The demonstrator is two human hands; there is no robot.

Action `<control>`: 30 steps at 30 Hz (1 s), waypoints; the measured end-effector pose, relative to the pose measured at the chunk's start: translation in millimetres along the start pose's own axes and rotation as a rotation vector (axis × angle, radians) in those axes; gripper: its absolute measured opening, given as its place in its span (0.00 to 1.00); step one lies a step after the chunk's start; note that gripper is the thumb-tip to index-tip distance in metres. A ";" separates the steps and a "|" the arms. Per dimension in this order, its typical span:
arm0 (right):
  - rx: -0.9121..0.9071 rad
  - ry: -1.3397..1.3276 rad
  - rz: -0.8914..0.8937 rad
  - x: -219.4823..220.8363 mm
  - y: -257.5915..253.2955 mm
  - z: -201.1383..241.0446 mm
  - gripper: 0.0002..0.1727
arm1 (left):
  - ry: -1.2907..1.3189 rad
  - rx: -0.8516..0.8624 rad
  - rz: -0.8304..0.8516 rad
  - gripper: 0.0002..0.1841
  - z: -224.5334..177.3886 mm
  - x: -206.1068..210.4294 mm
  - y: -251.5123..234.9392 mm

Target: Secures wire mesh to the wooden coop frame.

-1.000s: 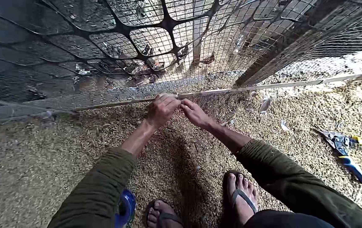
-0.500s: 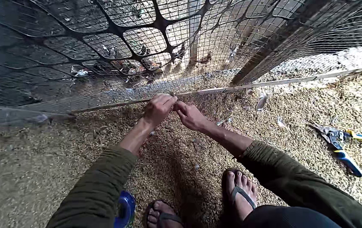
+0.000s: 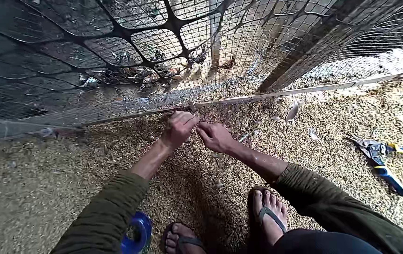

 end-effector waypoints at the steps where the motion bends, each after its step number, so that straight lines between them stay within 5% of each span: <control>1: -0.007 0.001 -0.079 -7.0 1.6 0.0 0.21 | -0.001 -0.024 -0.011 0.10 2.0 -1.2 -1.3; 10: -0.197 -0.070 -0.317 -25.0 -8.8 2.6 0.12 | 0.087 -0.086 -0.020 0.11 9.4 -5.3 -1.7; 18: -0.322 -0.054 -0.284 -18.5 -17.9 6.8 0.08 | 0.484 -0.485 0.028 0.07 31.6 -12.4 -0.1; 26: -0.508 0.009 -0.422 -33.0 -22.7 27.0 0.16 | 0.089 -0.069 -0.074 0.10 7.1 -17.9 -3.5; 30: -0.263 0.026 -0.293 -26.9 -35.1 19.4 0.14 | -0.037 0.027 -0.088 0.07 3.3 -12.7 2.9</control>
Point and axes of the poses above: each hand's wrist, its own y-axis away from the middle knuckle, its own x-axis out of the palm, z = x × y, the point moved 8 cm from there along -y, towards the middle knuckle, and after that the axes turned 1 degree about y, right-handed, at the moved point
